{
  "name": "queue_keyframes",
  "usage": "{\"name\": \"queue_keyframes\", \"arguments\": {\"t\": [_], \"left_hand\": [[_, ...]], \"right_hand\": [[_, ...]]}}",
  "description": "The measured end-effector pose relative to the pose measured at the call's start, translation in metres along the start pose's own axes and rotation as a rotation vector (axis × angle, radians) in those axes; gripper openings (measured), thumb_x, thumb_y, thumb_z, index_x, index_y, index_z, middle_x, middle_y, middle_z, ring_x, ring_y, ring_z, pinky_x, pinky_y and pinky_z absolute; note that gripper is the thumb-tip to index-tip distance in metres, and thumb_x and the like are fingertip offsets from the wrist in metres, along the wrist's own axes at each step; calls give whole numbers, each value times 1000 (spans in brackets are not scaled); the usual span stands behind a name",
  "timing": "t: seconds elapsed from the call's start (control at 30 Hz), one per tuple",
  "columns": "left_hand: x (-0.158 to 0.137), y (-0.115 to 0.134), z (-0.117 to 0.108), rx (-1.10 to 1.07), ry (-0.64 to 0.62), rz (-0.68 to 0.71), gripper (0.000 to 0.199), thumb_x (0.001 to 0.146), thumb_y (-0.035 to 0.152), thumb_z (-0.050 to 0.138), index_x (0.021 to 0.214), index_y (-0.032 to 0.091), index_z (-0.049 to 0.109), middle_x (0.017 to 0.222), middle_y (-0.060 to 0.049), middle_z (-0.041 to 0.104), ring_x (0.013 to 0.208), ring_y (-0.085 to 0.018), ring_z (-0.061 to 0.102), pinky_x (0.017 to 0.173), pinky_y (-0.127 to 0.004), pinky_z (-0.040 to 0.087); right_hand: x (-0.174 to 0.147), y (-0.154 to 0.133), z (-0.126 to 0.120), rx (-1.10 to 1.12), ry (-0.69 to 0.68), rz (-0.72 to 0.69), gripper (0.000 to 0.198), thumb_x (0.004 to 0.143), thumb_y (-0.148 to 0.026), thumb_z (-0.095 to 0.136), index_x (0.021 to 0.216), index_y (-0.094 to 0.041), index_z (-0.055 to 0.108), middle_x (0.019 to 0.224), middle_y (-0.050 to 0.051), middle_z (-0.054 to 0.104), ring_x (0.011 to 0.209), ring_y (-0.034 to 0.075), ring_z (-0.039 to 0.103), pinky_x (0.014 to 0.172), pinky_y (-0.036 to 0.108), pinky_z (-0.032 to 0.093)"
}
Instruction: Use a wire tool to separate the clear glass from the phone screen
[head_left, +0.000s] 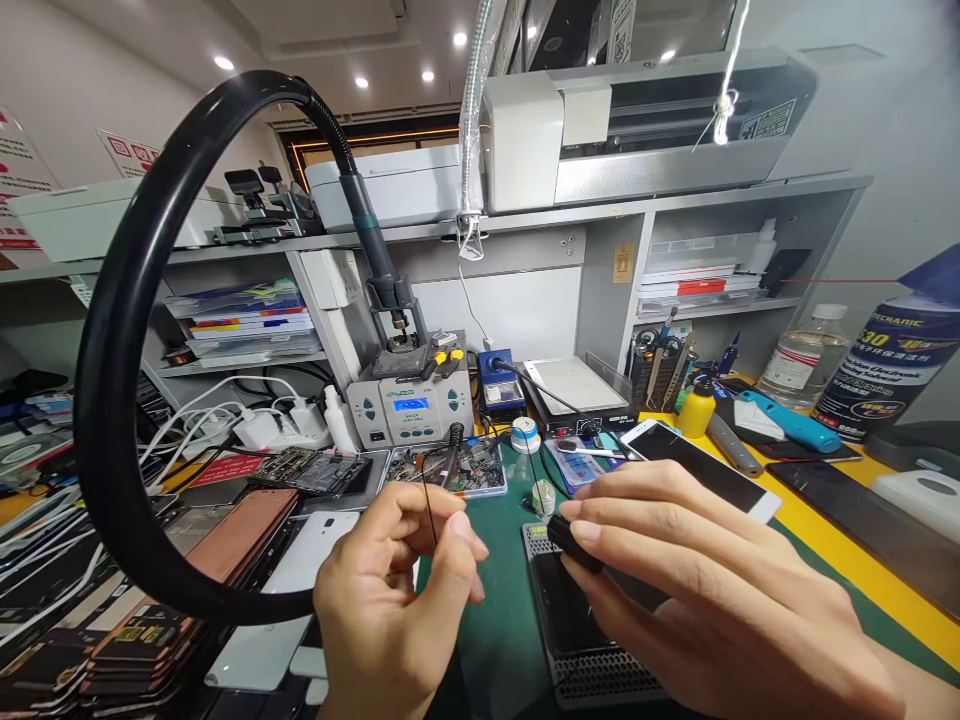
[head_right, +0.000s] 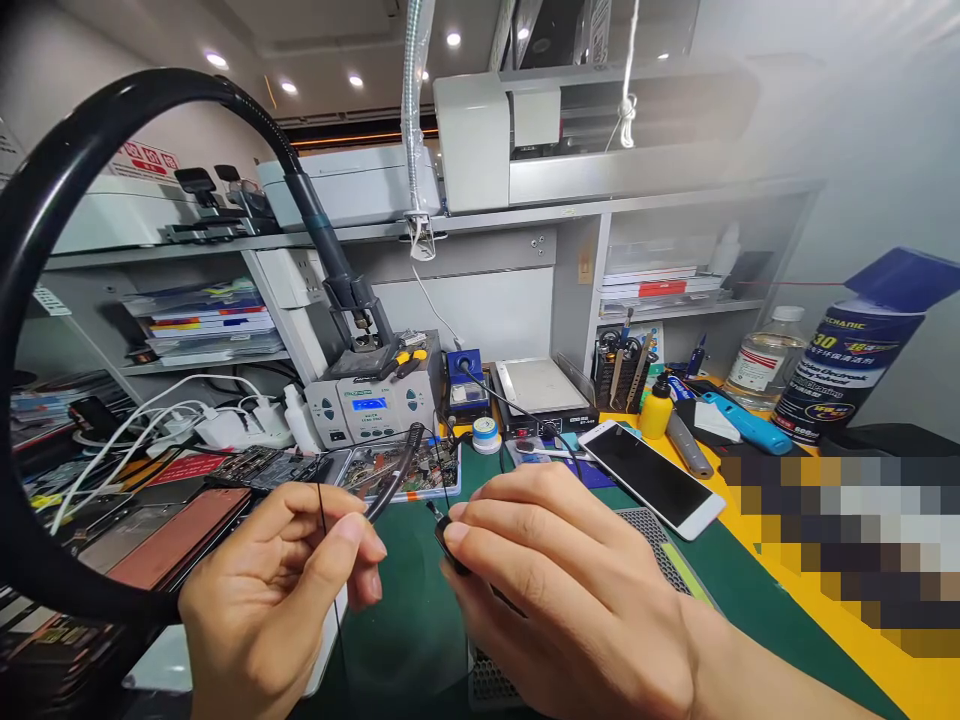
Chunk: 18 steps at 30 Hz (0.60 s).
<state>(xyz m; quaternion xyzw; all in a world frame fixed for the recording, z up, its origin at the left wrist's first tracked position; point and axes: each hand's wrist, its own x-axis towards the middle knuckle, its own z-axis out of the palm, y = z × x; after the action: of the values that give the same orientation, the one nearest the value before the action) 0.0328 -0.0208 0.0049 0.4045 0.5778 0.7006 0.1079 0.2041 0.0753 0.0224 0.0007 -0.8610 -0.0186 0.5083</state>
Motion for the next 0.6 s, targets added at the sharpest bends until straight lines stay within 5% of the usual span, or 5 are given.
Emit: {"name": "queue_keyframes", "arguments": {"t": [0.6], "left_hand": [[1,-3,-2,10,0,33,8,88,25,61,82,22,63,61,4,66,43,-11,59,45,-23,46]], "right_hand": [[2,0,0,14,-17,-22,31,78,1,77,107,-6,70,95,10,79,93,17,71,86,26,64]]}}
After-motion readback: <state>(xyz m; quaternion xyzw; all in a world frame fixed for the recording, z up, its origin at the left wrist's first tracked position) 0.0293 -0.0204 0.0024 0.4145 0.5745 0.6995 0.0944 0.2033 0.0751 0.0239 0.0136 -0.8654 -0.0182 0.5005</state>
